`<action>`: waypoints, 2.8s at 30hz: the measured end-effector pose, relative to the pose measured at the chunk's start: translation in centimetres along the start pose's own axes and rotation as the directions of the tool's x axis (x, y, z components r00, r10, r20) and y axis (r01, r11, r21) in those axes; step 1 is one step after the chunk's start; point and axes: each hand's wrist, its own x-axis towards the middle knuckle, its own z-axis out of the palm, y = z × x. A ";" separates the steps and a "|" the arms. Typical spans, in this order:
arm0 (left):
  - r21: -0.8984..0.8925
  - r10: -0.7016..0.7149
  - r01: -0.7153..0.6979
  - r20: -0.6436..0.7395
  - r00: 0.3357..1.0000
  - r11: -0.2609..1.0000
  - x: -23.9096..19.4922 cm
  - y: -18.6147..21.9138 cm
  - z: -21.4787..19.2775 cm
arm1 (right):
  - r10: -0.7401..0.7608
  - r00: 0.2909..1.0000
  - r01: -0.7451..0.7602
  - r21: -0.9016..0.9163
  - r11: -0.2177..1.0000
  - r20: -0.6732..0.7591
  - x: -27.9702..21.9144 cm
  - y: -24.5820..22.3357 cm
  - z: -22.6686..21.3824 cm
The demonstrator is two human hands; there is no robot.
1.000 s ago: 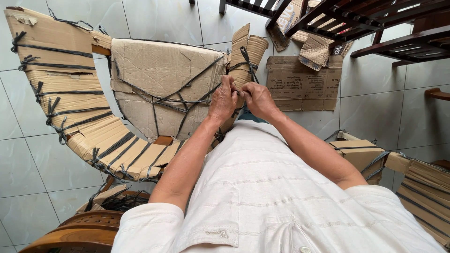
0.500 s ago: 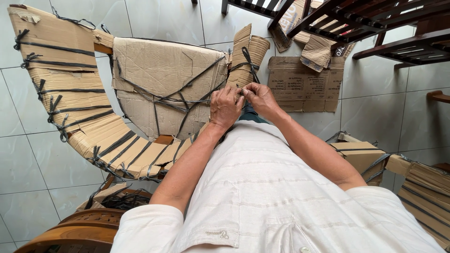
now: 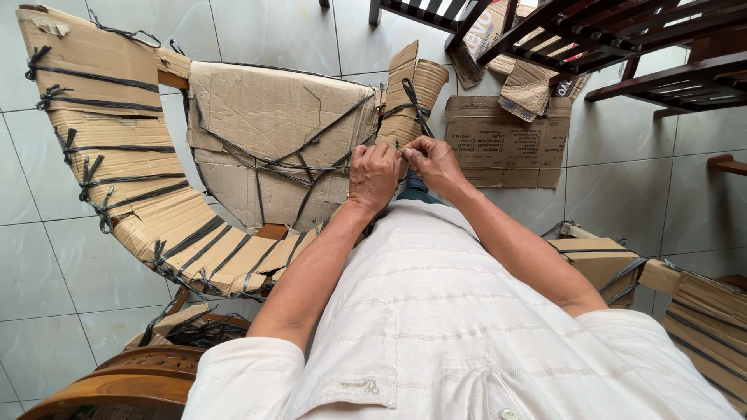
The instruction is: Wrapping a curved furniture frame with cardboard strips and securing them with plastic ties for shipping protection.
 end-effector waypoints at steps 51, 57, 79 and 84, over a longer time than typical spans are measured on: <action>0.012 -0.848 0.889 -0.296 0.440 0.457 -26.0 -9.0 -7.7 | -0.053 0.847 0.277 -0.355 0.893 0.529 1.9 -8.2 15.2; 0.033 -0.834 0.889 -0.332 0.441 0.457 -25.6 -8.8 -8.4 | 0.058 0.747 0.351 -0.468 0.811 0.662 4.5 -8.4 17.0; 0.050 -0.846 0.893 -0.300 0.440 0.447 -25.0 -9.7 -8.6 | 0.499 0.573 0.495 -0.760 0.422 0.650 16.2 13.8 26.1; 0.057 -0.841 0.892 -0.310 0.443 0.449 -25.2 -9.9 -8.3 | 0.574 0.602 0.504 -0.821 0.266 0.556 16.0 14.8 29.4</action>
